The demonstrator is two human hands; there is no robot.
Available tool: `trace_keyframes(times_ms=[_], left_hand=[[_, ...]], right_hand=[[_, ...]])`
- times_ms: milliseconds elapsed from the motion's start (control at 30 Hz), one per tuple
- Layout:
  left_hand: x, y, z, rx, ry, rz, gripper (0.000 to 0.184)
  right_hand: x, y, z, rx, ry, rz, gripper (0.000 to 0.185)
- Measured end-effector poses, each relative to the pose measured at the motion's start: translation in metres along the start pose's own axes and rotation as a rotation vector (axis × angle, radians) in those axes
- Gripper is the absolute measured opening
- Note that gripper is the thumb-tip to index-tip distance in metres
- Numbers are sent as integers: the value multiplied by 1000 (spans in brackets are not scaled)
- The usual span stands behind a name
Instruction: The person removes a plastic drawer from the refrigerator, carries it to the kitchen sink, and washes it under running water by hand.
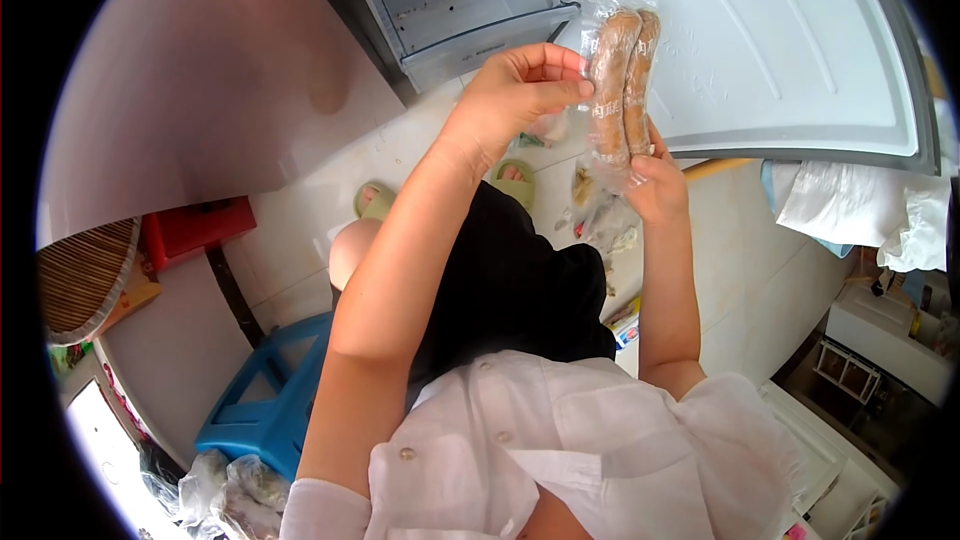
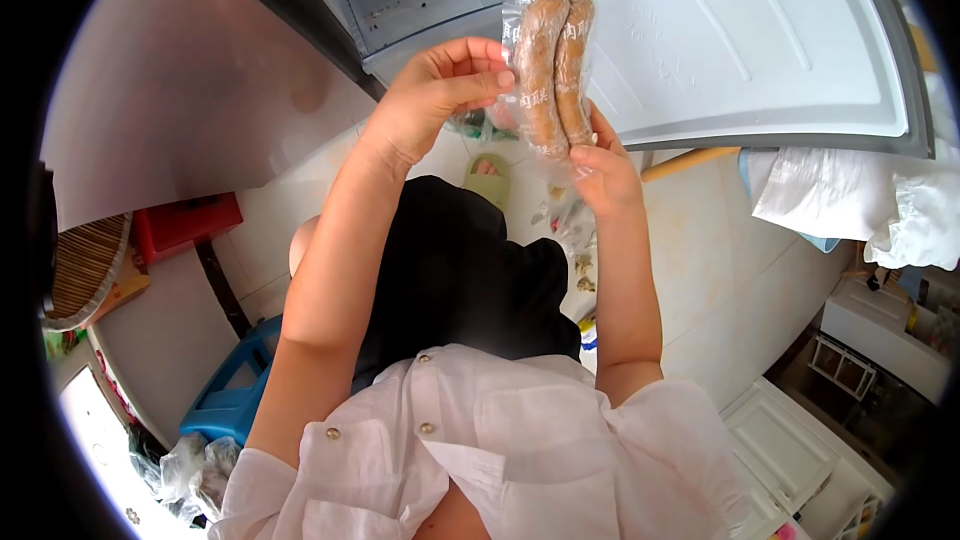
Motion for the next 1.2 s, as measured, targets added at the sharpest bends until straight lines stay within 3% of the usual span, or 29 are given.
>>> trace_keyframes(times_ms=[267, 500, 1000, 1100, 1200], left_hand=[[1, -4, 1, -67, 6, -95, 16], [0, -2, 2, -70, -9, -69, 17], [-1, 1, 4, -76, -30, -90, 19], [-7, 2, 1, -27, -70, -128, 18], [-9, 3, -5, 39, -126, -191, 17]], right_hand=[[-8, -12, -25, -6, 62, 26, 76], [-18, -18, -30, 35, 106, 4, 86], [-19, -19, -44, 73, 123, 19, 83], [-14, -27, -35, 92, 173, 22, 76], [1, -31, -30, -33, 305, 63, 61]])
Point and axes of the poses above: each hand's wrist, its own y-axis away from the middle knuckle, its own z-axis out of the back of the hand, x = y × z, the point moved 5 cm from there along -y, towards the middle knuckle, and after that the axes turned 11 degrees about x, right-handed, at the moved point
